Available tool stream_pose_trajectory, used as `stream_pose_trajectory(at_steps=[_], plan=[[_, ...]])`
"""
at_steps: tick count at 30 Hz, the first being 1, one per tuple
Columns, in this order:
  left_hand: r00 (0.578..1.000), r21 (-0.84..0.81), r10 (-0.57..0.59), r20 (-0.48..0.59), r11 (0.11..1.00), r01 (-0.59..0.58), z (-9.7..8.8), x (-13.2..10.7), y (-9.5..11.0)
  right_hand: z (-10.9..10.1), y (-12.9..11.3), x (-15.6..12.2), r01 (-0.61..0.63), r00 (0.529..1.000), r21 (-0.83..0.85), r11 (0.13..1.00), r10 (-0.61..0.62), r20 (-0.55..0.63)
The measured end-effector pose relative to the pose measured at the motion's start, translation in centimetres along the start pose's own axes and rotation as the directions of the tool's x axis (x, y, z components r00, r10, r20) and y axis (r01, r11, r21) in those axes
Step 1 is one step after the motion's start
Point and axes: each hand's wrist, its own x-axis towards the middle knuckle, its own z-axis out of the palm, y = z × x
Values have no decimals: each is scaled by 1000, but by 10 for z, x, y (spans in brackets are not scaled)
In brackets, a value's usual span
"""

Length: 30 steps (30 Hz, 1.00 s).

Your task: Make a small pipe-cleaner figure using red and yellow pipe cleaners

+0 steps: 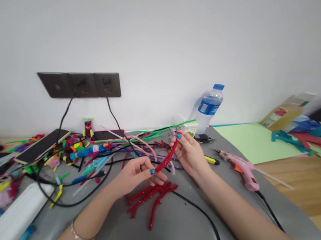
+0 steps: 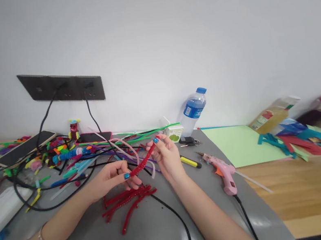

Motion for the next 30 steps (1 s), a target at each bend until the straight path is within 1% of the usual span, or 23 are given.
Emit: stream_pose_trajectory(at_steps=[3, 5, 8, 11, 13, 15, 17, 19, 21, 22, 25, 27, 29, 30], plan=[[1000, 25, 6, -10, 1000, -6, -2, 1, 0, -1, -1, 2, -52, 999, 62, 997, 53, -12], [1000, 24, 7, 5, 1000, -8, -4, 1, -1, -2, 0, 2, -56, 998, 89, 994, 58, -21], [997, 0, 3, 74, 1000, -3, -7, 1, -3, -4, -1, 2, -36, 999, 79, 996, 37, -12], [984, 4, -30, 175, 1000, 30, -8, -1, -2, -2, -3, -1, -65, 997, 32, 997, 64, 45], [963, 7, -72, 262, 997, 72, -8, -3, 0, 0, -4, -4, -101, 991, 19, 995, 99, 93], [927, -21, -95, 364, 994, 110, -7, -4, 1, 4, -5, -7, -131, 981, 14, 991, 128, 149], [893, -80, -78, 444, 989, 126, -6, -4, 0, 8, -5, -12, -155, 964, 4, 988, 150, 220], [878, -129, -46, 477, 984, 121, -5, -3, -3, 11, -3, -16, -171, 940, -7, 985, 165, 300], [875, -157, -36, 483, 979, 127, -3, -2, -7, 13, -1, -19, -174, 915, -11, 985, 166, 367], [873, -163, -52, 485, 975, 148, -2, -2, -8, 13, 0, -20, -176, 906, -16, 984, 168, 389], [865, -133, -168, 473, 957, 259, 2, -1, -10, 15, 3, -22, -183, 886, -48, 982, 186, 424], [885, -90, -227, 406, 954, 286, 4, -1, -10, 15, 4, -22, -179, 881, -78, 981, 195, 431], [921, -92, -233, 313, 957, 274, 6, -1, -8, 15, 5, -21, -160, 888, -103, 982, 189, 418], [932, -106, -233, 279, 957, 271, 6, -1, -7, 15, 6, -20, -148, 896, -115, 982, 183, 404]])
